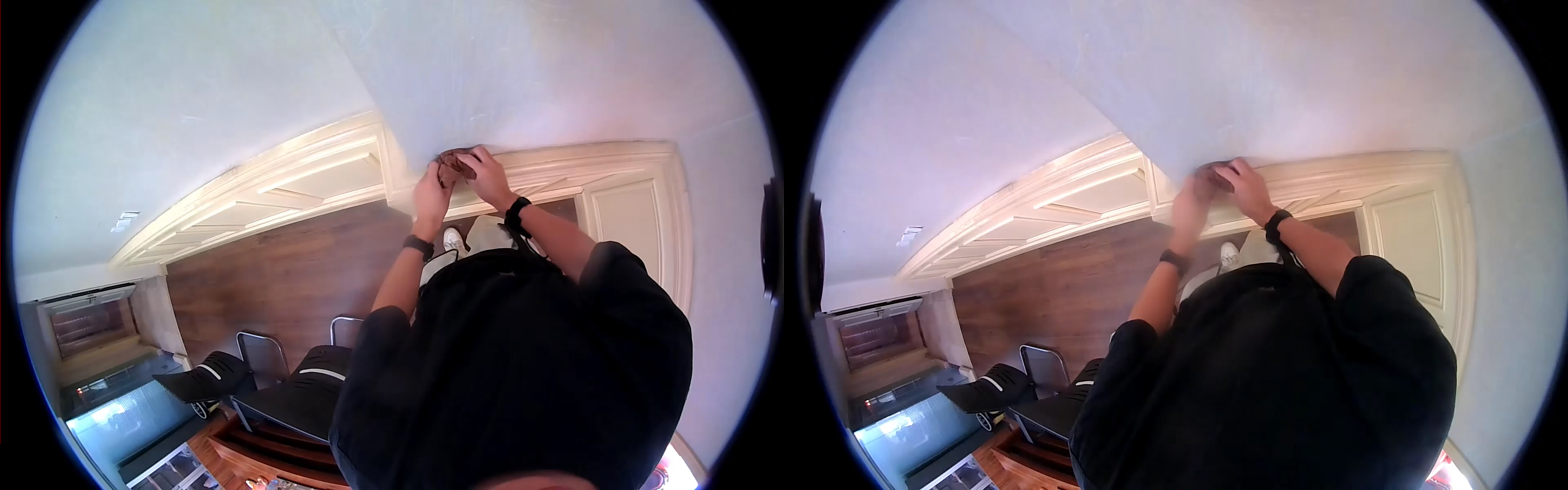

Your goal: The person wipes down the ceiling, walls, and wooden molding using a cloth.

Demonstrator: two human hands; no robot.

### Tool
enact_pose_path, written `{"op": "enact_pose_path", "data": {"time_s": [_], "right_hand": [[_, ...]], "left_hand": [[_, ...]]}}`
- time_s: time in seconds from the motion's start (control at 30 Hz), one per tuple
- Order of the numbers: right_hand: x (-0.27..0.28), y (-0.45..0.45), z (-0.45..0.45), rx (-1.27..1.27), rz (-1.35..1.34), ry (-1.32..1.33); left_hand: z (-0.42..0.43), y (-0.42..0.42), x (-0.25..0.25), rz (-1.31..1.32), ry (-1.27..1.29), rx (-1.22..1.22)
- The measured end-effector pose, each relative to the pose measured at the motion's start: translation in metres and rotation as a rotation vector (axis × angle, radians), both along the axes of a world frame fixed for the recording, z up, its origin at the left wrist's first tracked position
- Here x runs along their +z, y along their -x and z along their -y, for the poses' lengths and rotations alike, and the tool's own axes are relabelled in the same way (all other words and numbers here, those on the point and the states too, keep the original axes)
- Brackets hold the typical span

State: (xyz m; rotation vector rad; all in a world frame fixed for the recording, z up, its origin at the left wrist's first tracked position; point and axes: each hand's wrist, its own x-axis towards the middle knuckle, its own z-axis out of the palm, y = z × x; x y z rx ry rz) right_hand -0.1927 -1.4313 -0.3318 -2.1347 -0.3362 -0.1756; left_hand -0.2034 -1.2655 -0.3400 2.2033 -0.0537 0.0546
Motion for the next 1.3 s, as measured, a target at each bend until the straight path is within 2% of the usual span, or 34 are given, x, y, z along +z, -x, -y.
{"op": "enact_pose_path", "data": {"time_s": [0.07, 0.17, 0.27, 0.57, 0.67, 0.83, 0.9, 0.97, 1.03, 1.17, 1.3], "right_hand": [[-0.005, 0.008, -0.001, -0.017, 0.015, 0.281], [-0.010, 0.013, 0.005, -0.057, -0.078, 0.213], [-0.020, 0.005, 0.020, -0.082, -0.128, 0.261], [-0.012, 0.005, 0.009, -0.129, -0.228, 0.280], [-0.011, 0.005, -0.011, -0.111, -0.207, 0.287], [-0.007, 0.002, -0.053, -0.021, -0.207, 0.261], [-0.010, 0.000, -0.066, -0.019, -0.228, 0.249], [-0.014, -0.003, -0.071, -0.002, -0.218, 0.240], [-0.009, -0.006, -0.066, 0.063, -0.326, 0.344], [0.005, -0.007, -0.053, 0.076, -0.365, 0.294], [0.014, -0.004, -0.036, 0.051, -0.365, 0.264]], "left_hand": [[0.002, 0.001, -0.020, -0.036, -0.034, -0.020], [0.007, -0.006, -0.052, -0.023, -0.015, -0.101], [0.022, -0.011, -0.032, -0.119, -0.171, -0.095], [0.016, -0.015, -0.042, -0.064, -0.199, -0.112], [-0.002, -0.016, -0.076, -0.061, -0.086, -0.083], [-0.051, -0.003, -0.052, -0.157, -0.097, -0.032], [-0.059, 0.003, -0.003, -0.228, -0.150, 0.034], [-0.062, -0.002, 0.000, -0.318, -0.251, 0.048], [-0.056, -0.005, 0.006, -0.383, -0.292, 0.042], [-0.038, -0.006, 0.014, -0.413, -0.368, -0.043], [-0.018, -0.006, -0.003, -0.382, -0.392, -0.088]]}}
